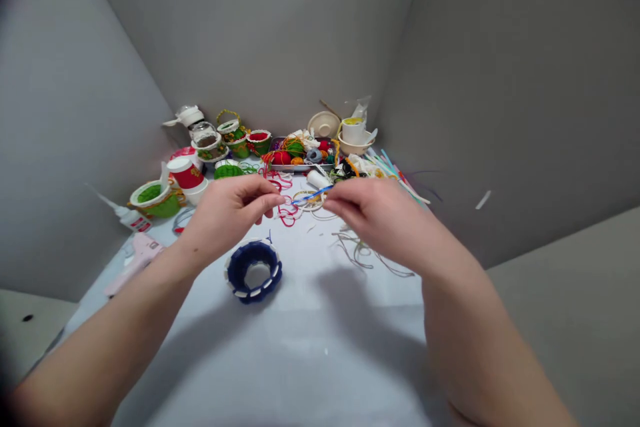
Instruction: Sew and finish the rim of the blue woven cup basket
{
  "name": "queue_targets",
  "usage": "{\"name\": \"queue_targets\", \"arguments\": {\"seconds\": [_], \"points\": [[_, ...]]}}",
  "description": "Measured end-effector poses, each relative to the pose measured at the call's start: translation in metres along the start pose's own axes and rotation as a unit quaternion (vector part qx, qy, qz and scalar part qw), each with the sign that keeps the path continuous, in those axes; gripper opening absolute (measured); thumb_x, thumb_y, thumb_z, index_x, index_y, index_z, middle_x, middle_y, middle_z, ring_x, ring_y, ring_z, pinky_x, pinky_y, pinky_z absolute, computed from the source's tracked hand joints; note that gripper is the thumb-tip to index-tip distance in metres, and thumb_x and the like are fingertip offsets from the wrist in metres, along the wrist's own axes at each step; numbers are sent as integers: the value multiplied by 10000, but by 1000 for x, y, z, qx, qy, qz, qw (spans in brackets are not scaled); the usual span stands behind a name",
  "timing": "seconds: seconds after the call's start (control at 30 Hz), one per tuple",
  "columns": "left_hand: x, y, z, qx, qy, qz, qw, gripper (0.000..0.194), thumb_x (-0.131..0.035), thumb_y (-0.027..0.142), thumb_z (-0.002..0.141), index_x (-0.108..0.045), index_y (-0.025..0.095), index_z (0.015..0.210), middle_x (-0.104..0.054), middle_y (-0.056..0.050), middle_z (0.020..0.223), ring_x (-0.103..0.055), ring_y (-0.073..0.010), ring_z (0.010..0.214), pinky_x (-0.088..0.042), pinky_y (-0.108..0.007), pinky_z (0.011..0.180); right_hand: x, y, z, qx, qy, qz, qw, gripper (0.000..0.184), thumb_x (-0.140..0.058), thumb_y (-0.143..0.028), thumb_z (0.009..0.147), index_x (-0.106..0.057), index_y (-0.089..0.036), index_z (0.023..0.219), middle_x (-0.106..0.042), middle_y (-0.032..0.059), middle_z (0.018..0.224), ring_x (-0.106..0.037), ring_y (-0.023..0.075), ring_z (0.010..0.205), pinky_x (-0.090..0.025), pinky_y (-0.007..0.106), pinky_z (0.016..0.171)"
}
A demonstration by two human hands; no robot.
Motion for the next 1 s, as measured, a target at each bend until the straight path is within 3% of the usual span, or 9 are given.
{"name": "queue_targets", "arguments": {"seconds": [0.13, 0.2, 0.3, 0.43, 0.5, 0.63, 0.7, 0.8, 1.0], "points": [[-26, 2, 8, -34, -60, 3, 998, 148, -590, 269, 799, -689, 177, 739, -666, 7, 665, -549, -108, 598, -385, -214, 579, -45, -7, 10, 10, -38, 126, 991, 605, -716, -441, 712, -522, -277, 1262, -568, 65, 1243, -514, 265, 1143, -435, 392, 921], [-34, -1, 10, -49, -84, 4, 995, 139, -569, 203, 794, -697, 181, 741, -689, -1, 735, -574, -115, 653, -400, -214, 611, -73, -10, 19, -3, -77, 260, 962, 604, -692, -401, 743, -475, -241, 1284, -588, 69, 1189, -565, 220, 1053, -468, 338, 855], [-34, -20, 12, -33, -83, -11, 996, 184, -516, 170, 810, -700, 185, 812, -695, -8, 766, -591, -117, 674, -418, -213, 630, -106, 3, 30, -81, -102, 377, 917, 356, -582, -365, 832, -543, -177, 1132, -641, 33, 890, -589, 138, 748, -463, 257, 657], [-29, -72, 9, 59, -81, -68, 993, 252, -453, 248, 857, -654, 183, 996, -700, -22, 822, -610, -124, 689, -448, -223, 661, -119, 39, 35, -150, -37, 330, 931, 223, -544, -365, 843, -621, -157, 818, -606, 9, 727, -522, 122, 659, -401, 243, 619], [-32, -102, 5, 110, -101, -46, 988, 261, -493, 349, 843, -659, 182, 956, -699, -28, 845, -612, -146, 734, -441, -233, 674, -128, 52, 35, -158, -23, 301, 940, 236, -545, -363, 837, -624, -158, 750, -597, 6, 702, -509, 126, 653, -387, 244, 621], [-62, -148, -15, 206, -251, -43, 945, 476, -455, 567, 811, -696, 162, 740, -681, -42, 727, -584, -171, 679, -407, -243, 618, -160, 65, 33, -168, -28, 303, 938, 230, -514, -336, 851, -633, -161, 759, -581, -2, 678, -494, 127, 650, -370, 234, 609], [-71, -158, -24, 238, -285, -92, 924, 579, -387, 624, 816, -708, 152, 716, -671, -49, 692, -564, -164, 645, -398, -245, 606, -173, 70, 32, -182, -26, 302, 935, 227, -501, -324, 853, -631, -162, 763, -566, -8, 657, -479, 124, 633, -358, 229, 595], [-75, -166, -30, 278, -270, -179, 904, 650, -340, 660, 815, -709, 133, 719, -675, -72, 709, -560, -161, 655, -406, -249, 627, -188, 73, 30, -192, -42, 300, 934, 171, -516, -277, 830, -650, -172, 851, -565, -17, 665, -465, 118, 618, -353, 226, 592], [-97, -173, -41, 359, -307, -243, 847, 652, -367, 698, 782, -635, 115, 665, -610, -49, 582, -499, -117, 517, -336, -219, 501, -197, 74, 27, -182, -39, 307, 933, 164, -502, -217, 819, -652, -195, 881, -461, -50, 594, -413, 105, 577, -328, 213, 570]]}}
Point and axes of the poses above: each hand's wrist, its own z-axis towards the middle knuckle, its own x-axis out of the back of the hand, y = z × x, the point moved 9 cm from there along z, towards the middle knuckle
